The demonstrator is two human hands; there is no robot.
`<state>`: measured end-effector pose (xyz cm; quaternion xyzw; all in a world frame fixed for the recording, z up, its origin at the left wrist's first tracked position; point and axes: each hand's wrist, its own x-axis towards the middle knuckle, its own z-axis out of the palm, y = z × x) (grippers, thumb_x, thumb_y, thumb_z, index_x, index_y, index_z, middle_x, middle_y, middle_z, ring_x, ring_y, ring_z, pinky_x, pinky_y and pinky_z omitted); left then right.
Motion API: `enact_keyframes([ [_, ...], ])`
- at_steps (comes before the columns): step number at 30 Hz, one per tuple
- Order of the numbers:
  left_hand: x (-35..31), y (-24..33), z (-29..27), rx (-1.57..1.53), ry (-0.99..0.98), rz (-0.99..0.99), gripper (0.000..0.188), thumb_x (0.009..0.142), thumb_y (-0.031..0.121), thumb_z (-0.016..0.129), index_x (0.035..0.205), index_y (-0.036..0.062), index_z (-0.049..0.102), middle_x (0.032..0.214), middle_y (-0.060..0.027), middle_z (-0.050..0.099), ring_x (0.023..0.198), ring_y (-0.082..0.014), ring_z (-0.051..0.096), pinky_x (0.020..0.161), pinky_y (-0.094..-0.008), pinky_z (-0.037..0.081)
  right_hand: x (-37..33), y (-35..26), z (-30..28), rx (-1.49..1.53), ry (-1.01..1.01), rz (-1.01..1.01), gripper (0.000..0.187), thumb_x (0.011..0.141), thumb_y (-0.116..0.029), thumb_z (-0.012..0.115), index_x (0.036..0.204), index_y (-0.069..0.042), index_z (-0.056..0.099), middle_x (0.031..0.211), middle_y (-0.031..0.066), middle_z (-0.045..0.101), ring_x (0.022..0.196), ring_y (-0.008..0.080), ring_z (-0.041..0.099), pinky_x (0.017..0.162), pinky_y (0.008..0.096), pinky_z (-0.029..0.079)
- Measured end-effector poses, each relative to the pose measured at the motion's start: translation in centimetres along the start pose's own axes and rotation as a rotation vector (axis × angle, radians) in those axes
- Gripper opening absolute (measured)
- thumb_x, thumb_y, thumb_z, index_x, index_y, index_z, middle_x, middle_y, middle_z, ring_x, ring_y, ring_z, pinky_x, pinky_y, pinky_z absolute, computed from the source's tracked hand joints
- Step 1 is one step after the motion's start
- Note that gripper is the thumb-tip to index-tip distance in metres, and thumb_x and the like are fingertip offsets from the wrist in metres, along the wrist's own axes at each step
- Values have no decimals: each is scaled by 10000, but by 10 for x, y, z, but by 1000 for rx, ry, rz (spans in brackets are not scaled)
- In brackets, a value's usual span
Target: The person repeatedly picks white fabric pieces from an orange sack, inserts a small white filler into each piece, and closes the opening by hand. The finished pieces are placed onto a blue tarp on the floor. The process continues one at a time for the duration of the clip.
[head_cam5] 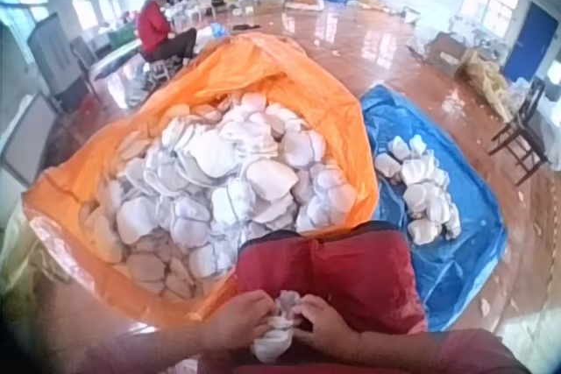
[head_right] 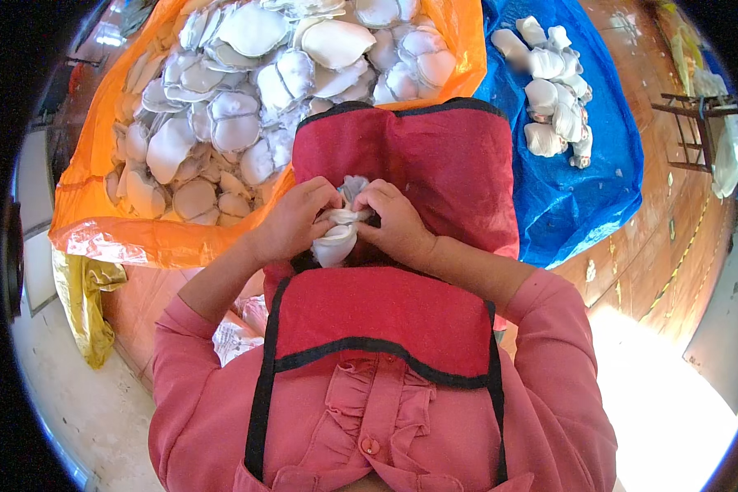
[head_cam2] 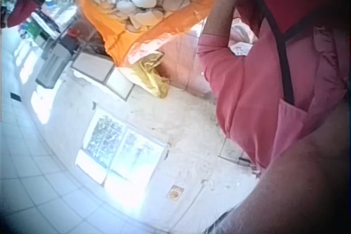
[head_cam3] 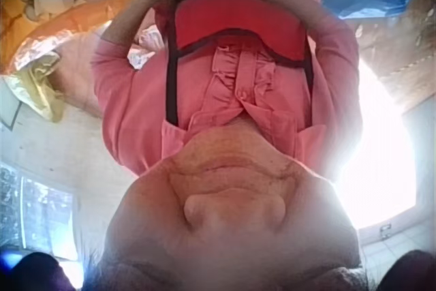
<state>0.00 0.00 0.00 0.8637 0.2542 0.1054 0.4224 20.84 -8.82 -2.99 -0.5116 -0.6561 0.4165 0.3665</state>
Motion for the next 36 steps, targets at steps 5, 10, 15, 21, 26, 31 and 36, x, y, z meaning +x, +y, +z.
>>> enact_keyframes([
  [5, 2, 3, -8, 19, -71, -65, 277, 721, 99, 722, 932, 36, 554, 906, -149, 550, 858, -337, 570, 750, -405, 470, 6, -3, 6, -35, 6, -23, 270, 684, -55, 722, 899, -68, 559, 914, 128, 540, 883, 334, 538, 769, 399, 448],
  [10, 11, -2, -3, 32, -44, -57, 275, 725, 105, 729, 929, 39, 557, 892, -145, 550, 839, -336, 574, 737, -405, 473, 12, -1, 3, -146, 46, -62, 251, 688, -69, 716, 861, -67, 535, 895, 133, 528, 855, 346, 521, 743, 414, 433],
  [15, 15, -4, 0, 29, -35, -77, 274, 727, 112, 736, 919, 38, 556, 885, -144, 551, 818, -336, 577, 719, -409, 473, 16, 7, 1, -203, 51, -98, 244, 692, -86, 712, 848, -70, 526, 885, 132, 528, 863, 349, 517, 746, 417, 429],
  [21, 12, 1, -1, 26, -23, -82, 260, 730, 89, 734, 903, 33, 549, 877, -139, 545, 795, -326, 580, 692, -399, 471, 19, 4, -9, -97, -63, -83, 199, 750, -92, 689, 901, -58, 565, 917, 126, 550, 899, 327, 542, 781, 400, 450],
  [26, 3, 0, 3, -78, 60, -50, 273, 710, 44, 733, 903, 32, 541, 863, -129, 532, 777, -314, 572, 678, -378, 463, 32, 12, -51, 78, -394, -74, 225, 835, -43, 619, 1059, -51, 619, 1006, 99, 576, 982, 247, 581, 870, 337, 471],
  [31, 0, 1, 4, -51, 83, -28, 270, 719, 53, 713, 928, 40, 542, 878, -129, 533, 809, -334, 571, 708, -400, 467, 60, -3, -56, 109, -430, 38, 400, 834, -53, 617, 1228, -105, 580, 1077, 126, 575, 1001, 261, 599, 835, 350, 523],
  [36, -6, -3, 5, -70, 134, -12, 274, 719, 46, 712, 935, 43, 545, 890, -127, 539, 815, -329, 576, 712, -396, 470, 83, 5, -55, -107, -745, -233, 681, 680, -168, 772, 1296, -26, 519, 1261, 161, 533, 1211, 353, 487, 1045, 424, 399],
])
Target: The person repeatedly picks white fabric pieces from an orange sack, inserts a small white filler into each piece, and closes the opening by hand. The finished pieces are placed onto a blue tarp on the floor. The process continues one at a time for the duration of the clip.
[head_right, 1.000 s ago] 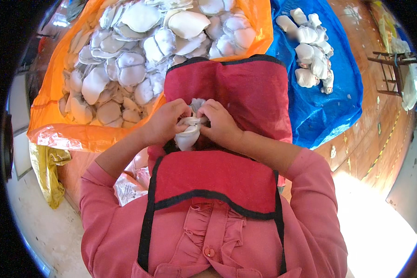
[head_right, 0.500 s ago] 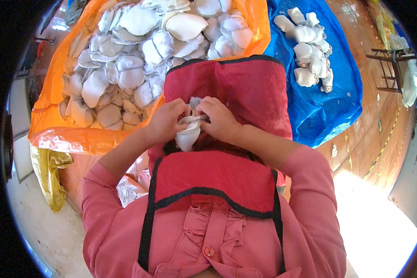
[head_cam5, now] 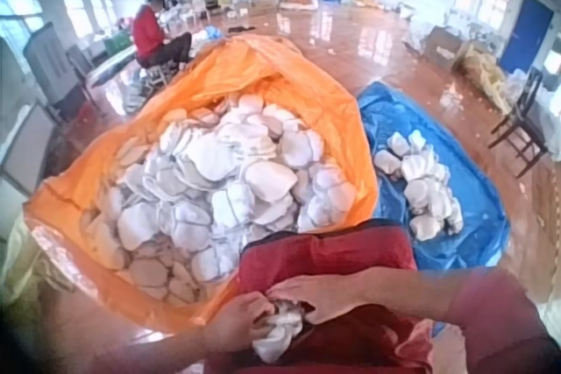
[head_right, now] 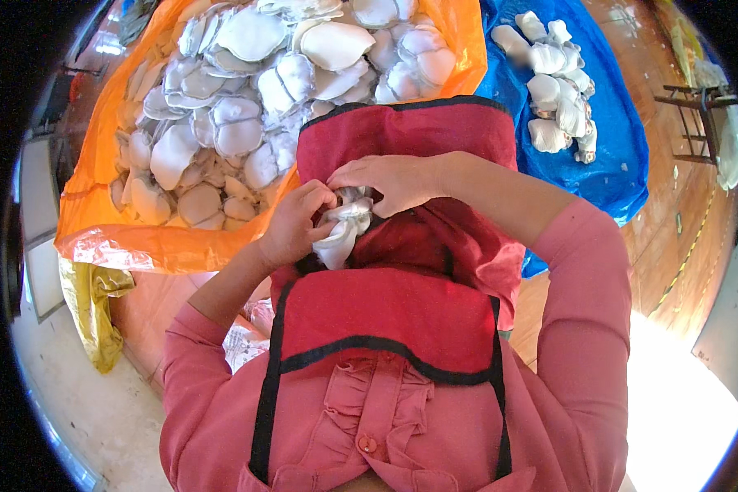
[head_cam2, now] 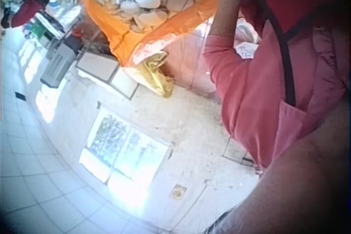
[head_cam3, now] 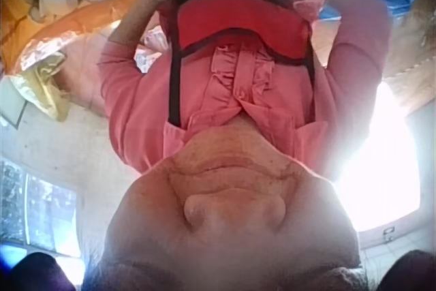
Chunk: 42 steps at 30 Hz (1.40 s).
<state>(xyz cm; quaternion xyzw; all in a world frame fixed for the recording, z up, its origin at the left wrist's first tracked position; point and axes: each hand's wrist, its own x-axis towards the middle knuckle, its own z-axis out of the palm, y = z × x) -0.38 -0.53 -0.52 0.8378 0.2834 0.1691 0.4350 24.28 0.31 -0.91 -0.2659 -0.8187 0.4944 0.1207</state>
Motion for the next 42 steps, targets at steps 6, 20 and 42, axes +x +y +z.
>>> enact_keyframes([
  [6, -2, 1, 1, -53, -25, -48, 301, 706, 9, 728, 941, 43, 542, 893, -108, 536, 785, -282, 575, 685, -352, 470, 9, -7, 4, -109, -46, 64, 733, 585, -187, 849, 1237, -39, 547, 1169, 144, 556, 1134, 325, 525, 968, 401, 437],
  [20, 3, -6, 16, -138, -51, -10, 274, 724, 12, 704, 919, 51, 516, 836, -114, 509, 746, -289, 574, 666, -370, 469, -5, -5, 42, -156, 300, 264, 386, 674, -160, 773, 1016, -72, 614, 1013, 103, 602, 977, 304, 610, 822, 400, 498],
  [42, 0, -8, -29, -286, -266, -4, 233, 784, 6, 719, 947, 48, 558, 902, -72, 529, 839, -208, 571, 750, -307, 479, 1, -23, 32, 98, 147, 208, 503, 780, -233, 727, 1212, -50, 547, 1133, 174, 605, 1098, 349, 575, 932, 417, 448],
])
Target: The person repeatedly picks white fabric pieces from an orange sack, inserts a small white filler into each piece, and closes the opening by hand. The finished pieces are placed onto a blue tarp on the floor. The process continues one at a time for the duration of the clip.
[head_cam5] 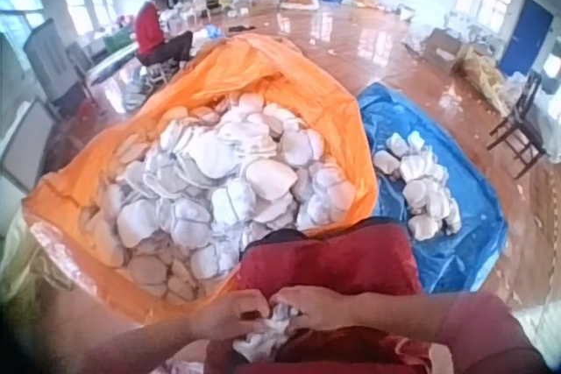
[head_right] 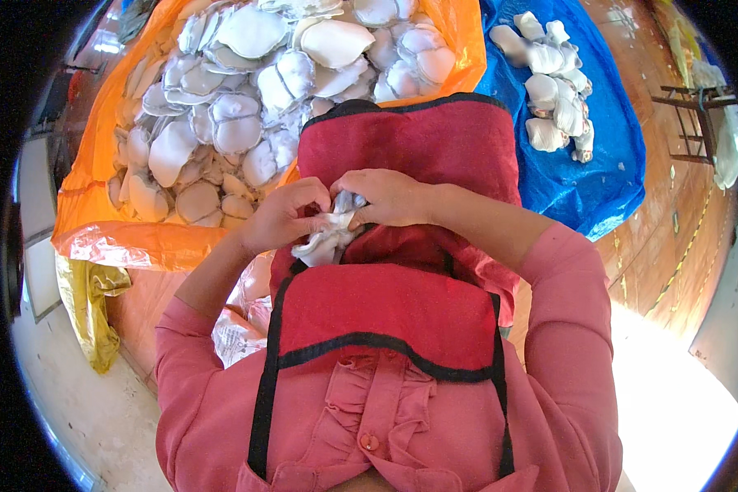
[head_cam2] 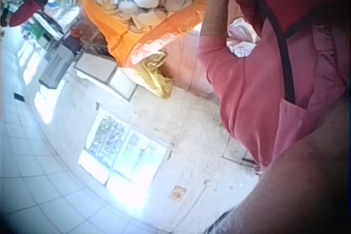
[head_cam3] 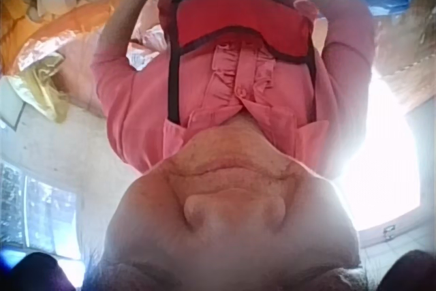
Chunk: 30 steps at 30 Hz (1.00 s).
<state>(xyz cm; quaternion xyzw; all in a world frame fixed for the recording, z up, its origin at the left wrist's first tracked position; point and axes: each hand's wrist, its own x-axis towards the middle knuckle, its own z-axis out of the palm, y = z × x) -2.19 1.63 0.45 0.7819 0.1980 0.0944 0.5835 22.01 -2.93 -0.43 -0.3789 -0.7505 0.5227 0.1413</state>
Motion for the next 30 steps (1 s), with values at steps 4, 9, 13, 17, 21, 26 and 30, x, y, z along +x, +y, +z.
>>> enact_keyframes([
  [4, -1, 9, 5, 2, 73, -45, 253, 770, 7, 731, 938, 48, 546, 904, -73, 532, 821, -210, 569, 748, -314, 483, 1, 7, 5, 75, 28, 14, 492, 766, -229, 730, 1188, -40, 562, 1119, 174, 609, 1088, 344, 576, 932, 409, 447],
  [9, -3, 8, 12, 31, 140, -86, 289, 731, -11, 737, 926, 48, 532, 889, -81, 538, 806, -219, 574, 737, -321, 483, 6, 10, 10, 89, 80, -10, 449, 760, -207, 733, 1151, -42, 588, 1105, 158, 623, 1062, 339, 591, 918, 400, 457],
  [13, -1, 2, 13, 51, 130, -122, 276, 724, -9, 720, 912, 47, 525, 864, -88, 536, 792, -230, 567, 713, -326, 471, 6, 15, 22, 35, 163, 9, 427, 752, -186, 736, 1136, -55, 601, 1096, 150, 630, 1045, 331, 601, 906, 395, 466],
  [17, -2, -5, 23, 68, 151, -146, 254, 729, -7, 698, 900, 41, 516, 847, -91, 520, 769, -238, 553, 696, -333, 458, 2, 15, 33, 49, 238, 66, 417, 752, -184, 734, 1128, -57, 604, 1086, 151, 629, 1042, 328, 603, 907, 391, 468],
  [21, -7, -8, 34, 34, 233, -105, 258, 725, -21, 690, 900, 44, 512, 848, -91, 499, 774, -249, 545, 699, -332, 453, -1, 11, 28, 64, 182, 30, 413, 780, -212, 720, 1140, -49, 603, 1078, 154, 630, 1037, 328, 605, 904, 387, 471],
  [26, -14, -11, 44, 85, 293, 31, 281, 710, -48, 692, 895, 53, 505, 876, -89, 496, 803, -258, 543, 709, -329, 450, -2, 22, 13, 283, 45, -72, 419, 872, -297, 657, 1199, -46, 579, 1081, 148, 641, 1038, 288, 615, 907, 360, 470],
  [30, -19, -9, 46, 62, 338, 41, 292, 705, -59, 699, 890, 54, 502, 900, -88, 507, 834, -263, 551, 726, -336, 451, 2, 13, 10, 389, -53, 31, 410, 903, -322, 639, 1196, -42, 581, 1076, 123, 659, 1011, 229, 622, 902, 344, 473],
])
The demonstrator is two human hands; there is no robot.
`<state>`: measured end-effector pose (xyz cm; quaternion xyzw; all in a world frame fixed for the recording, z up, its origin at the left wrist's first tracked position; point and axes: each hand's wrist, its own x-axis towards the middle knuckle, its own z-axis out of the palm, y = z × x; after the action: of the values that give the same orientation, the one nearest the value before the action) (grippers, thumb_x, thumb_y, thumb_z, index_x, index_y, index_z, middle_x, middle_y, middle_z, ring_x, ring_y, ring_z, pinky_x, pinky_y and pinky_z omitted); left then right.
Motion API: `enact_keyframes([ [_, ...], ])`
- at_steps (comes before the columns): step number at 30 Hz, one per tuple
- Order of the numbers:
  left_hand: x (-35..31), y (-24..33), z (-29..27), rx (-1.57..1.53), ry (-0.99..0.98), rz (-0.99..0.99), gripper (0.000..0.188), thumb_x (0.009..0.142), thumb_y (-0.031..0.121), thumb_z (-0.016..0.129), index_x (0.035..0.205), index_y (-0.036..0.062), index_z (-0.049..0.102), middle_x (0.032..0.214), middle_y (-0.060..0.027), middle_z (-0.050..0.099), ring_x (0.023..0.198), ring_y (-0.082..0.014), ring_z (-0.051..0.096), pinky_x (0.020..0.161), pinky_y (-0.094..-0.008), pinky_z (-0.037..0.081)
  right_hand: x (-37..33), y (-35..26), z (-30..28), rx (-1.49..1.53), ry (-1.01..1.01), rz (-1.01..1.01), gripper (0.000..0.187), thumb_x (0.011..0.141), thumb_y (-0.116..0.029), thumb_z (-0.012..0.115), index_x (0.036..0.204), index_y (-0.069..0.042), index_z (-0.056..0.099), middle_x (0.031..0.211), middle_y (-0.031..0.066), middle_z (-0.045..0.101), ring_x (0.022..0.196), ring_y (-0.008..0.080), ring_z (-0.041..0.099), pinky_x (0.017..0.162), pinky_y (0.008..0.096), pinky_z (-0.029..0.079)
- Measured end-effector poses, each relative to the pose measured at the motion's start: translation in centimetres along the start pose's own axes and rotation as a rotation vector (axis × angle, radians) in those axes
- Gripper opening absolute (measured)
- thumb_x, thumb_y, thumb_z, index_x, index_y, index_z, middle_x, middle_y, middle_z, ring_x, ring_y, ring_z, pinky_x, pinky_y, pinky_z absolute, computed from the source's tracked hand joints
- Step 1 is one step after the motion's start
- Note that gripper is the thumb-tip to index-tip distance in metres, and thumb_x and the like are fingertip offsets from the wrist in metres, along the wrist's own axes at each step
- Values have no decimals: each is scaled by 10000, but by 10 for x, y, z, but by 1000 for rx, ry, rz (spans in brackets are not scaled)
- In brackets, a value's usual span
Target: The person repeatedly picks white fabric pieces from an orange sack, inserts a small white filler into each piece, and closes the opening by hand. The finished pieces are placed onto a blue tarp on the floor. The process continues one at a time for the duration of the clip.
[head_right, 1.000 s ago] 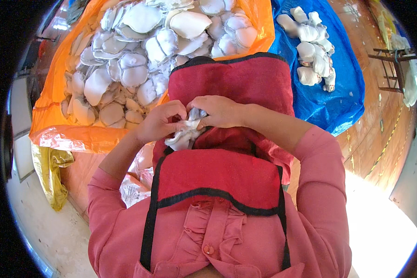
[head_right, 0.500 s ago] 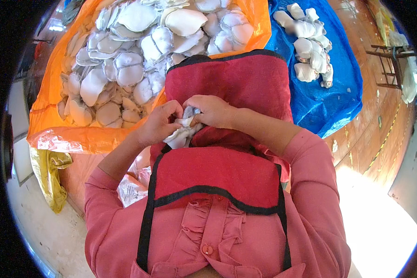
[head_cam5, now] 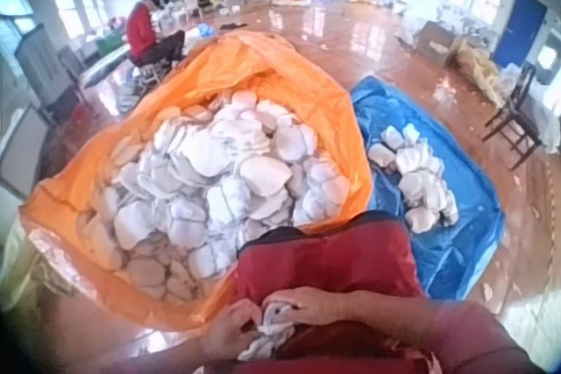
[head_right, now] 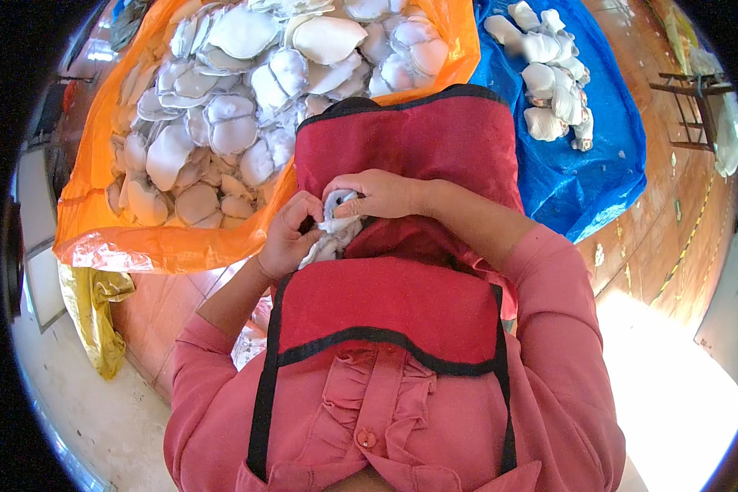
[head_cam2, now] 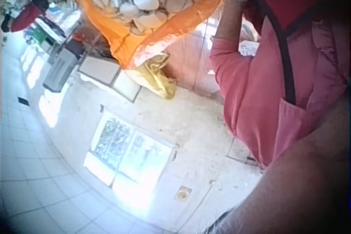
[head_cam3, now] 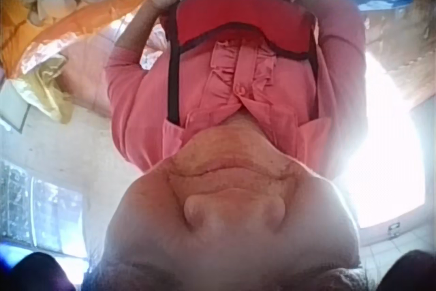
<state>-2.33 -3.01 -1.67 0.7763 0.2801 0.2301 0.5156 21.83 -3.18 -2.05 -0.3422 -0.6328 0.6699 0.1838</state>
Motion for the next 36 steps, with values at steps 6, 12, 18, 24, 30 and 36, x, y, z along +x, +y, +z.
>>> enact_keyframes([
  [6, -5, 7, -5, -31, 57, 4, 272, 750, -56, 687, 974, 41, 565, 966, -96, 558, 906, -272, 582, 796, -340, 474, 7, 10, 8, 120, 93, 23, 369, 860, -289, 709, 1108, -34, 613, 1007, 86, 676, 941, 154, 620, 853, 318, 488],
  [12, 7, 32, -23, -63, 75, -178, 223, 785, 19, 734, 967, 11, 607, 924, -98, 589, 878, -252, 617, 773, -332, 505, 10, -5, 21, -15, 348, 45, 241, 869, -237, 713, 949, -34, 611, 891, 49, 652, 832, 113, 598, 751, 291, 486],
  [18, 19, 49, -21, 132, 234, -204, 324, 710, 51, 792, 968, 16, 599, 946, -104, 588, 829, -249, 614, 733, -337, 513, 20, -21, 28, -229, 667, -94, 324, 847, -332, 702, 837, -24, 600, 795, 189, 620, 751, 334, 620, 665, 407, 470],
  [24, 32, 33, -9, 274, 336, -73, 318, 729, 40, 752, 999, 29, 585, 999, -125, 572, 850, -282, 599, 747, -362, 507, 30, -20, 17, -185, 797, 15, 222, 878, -229, 691, 848, -21, 622, 767, 104, 635, 708, 155, 601, 635, 317, 468],
  [30, 44, 32, -5, 497, 252, 83, 273, 756, 7, 659, 1003, 12, 544, 965, -162, 546, 879, -364, 569, 765, -427, 480, 32, -18, 17, -141, 835, 149, 230, 872, -230, 698, 823, -16, 629, 738, 101, 638, 672, 148, 595, 618, 314, 467],
  [36, 44, 30, 3, 517, 225, -39, 264, 722, -31, 629, 957, 37, 533, 926, -158, 537, 868, -371, 558, 745, -450, 464, 33, 1, 22, -49, 864, 180, 217, 869, -216, 703, 824, -16, 631, 734, 85, 636, 682, 117, 584, 626, 295, 470],
])
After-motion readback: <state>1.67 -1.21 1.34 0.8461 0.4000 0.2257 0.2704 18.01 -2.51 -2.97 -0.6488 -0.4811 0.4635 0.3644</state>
